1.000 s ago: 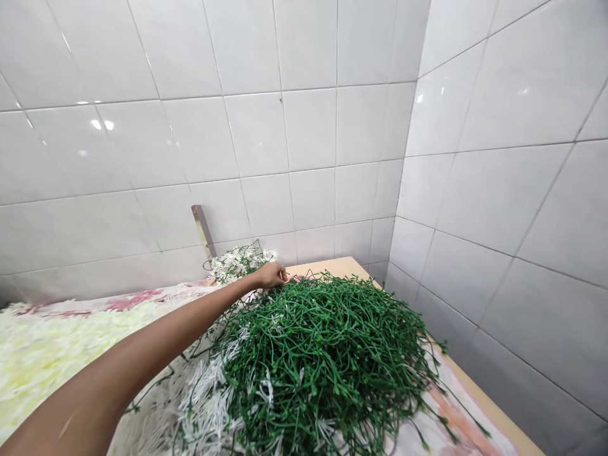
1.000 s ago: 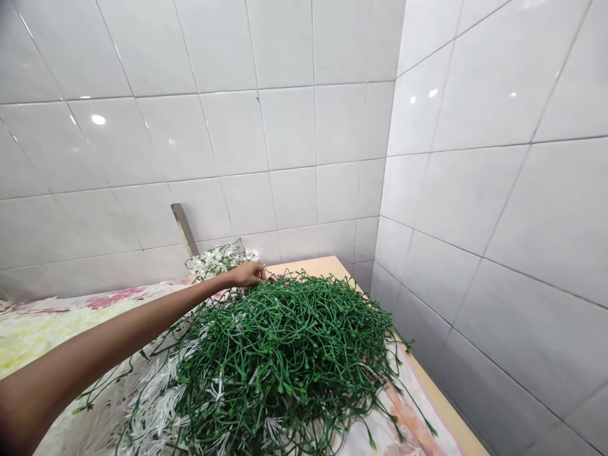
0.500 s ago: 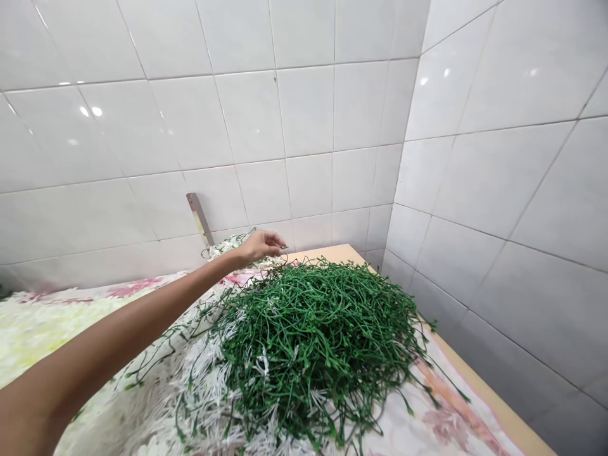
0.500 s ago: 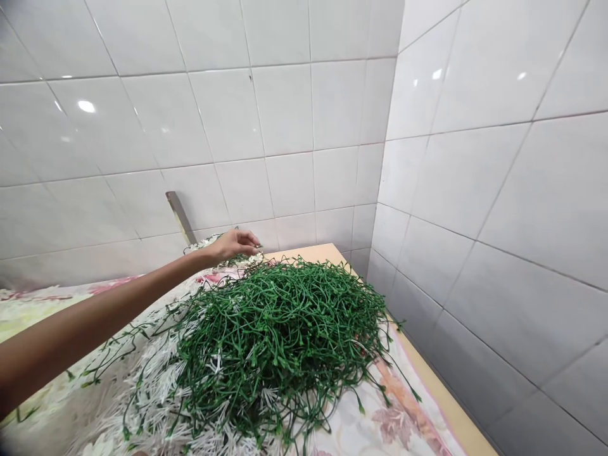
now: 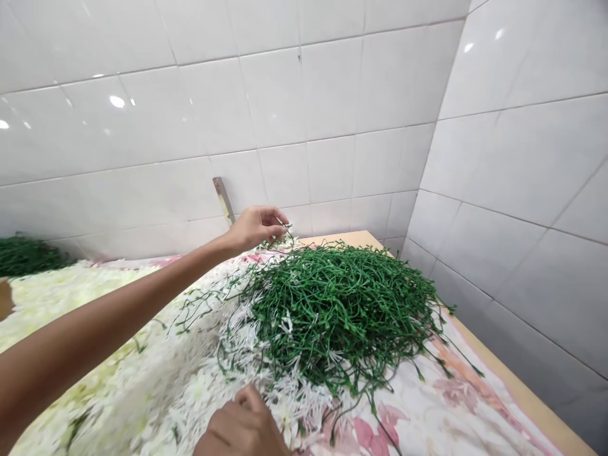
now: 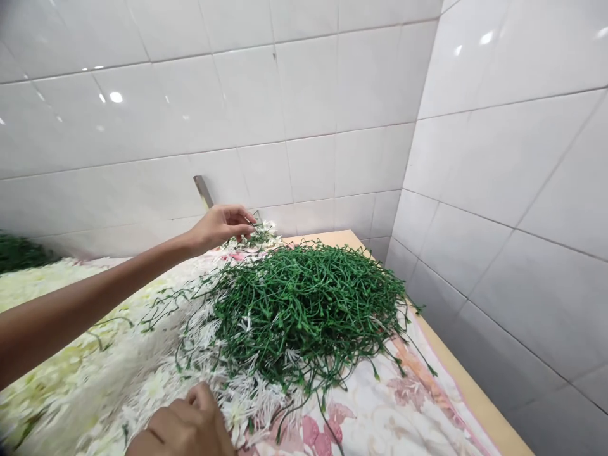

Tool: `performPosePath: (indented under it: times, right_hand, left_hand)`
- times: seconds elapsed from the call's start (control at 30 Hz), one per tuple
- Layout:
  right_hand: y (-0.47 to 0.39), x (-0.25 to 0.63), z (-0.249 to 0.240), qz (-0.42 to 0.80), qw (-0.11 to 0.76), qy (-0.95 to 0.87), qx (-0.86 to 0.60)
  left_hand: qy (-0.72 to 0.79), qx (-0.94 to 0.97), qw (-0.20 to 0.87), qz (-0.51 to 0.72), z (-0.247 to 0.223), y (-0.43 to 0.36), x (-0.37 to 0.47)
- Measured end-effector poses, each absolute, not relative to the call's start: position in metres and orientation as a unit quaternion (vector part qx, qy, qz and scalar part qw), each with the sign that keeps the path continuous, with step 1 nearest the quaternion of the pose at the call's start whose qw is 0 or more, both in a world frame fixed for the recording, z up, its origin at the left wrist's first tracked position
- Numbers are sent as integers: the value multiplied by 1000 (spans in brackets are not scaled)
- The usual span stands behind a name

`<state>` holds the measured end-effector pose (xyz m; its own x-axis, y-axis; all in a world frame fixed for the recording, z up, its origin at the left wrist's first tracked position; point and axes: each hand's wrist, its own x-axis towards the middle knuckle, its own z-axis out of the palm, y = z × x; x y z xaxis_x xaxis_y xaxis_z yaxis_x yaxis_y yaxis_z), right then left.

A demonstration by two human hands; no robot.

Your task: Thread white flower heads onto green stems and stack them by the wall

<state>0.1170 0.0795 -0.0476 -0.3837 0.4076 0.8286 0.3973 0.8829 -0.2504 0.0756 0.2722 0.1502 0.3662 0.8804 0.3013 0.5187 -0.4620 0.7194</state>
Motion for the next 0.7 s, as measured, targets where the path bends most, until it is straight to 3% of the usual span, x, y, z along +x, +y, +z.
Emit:
performPosePath:
  times: [0.13, 0.33, 0.47, 0.53, 0.57, 0.6, 0.67, 0.7]
  right_hand:
    - [72, 132, -36, -37, 607, -780, -147]
    - [59, 155, -9, 90, 546, -815, -170]
    - [53, 162, -2, 151, 549, -802, -179]
    - [52, 164, -1, 177, 549, -802, -156]
    - [52, 164, -1, 193, 549, -798, -153]
    - [52, 165, 0, 207, 550, -795, -153]
    - [52, 166, 2, 225, 554, -788, -145]
    - [52, 166, 3, 229, 553, -790, -134]
  left_hand:
    - [459, 757, 268, 380, 136, 227, 54]
    - [463, 671, 166, 554, 121, 163, 15]
    - [441, 658, 79, 605, 101, 95, 1]
    - [400, 693, 23, 599, 88, 58, 1]
    - [352, 779, -60, 515, 81, 42, 2]
    - [313, 822, -71, 471, 74, 29, 4]
    - [250, 856, -94, 442, 59, 12, 6]
    - [185, 874, -159, 419, 53, 8, 7]
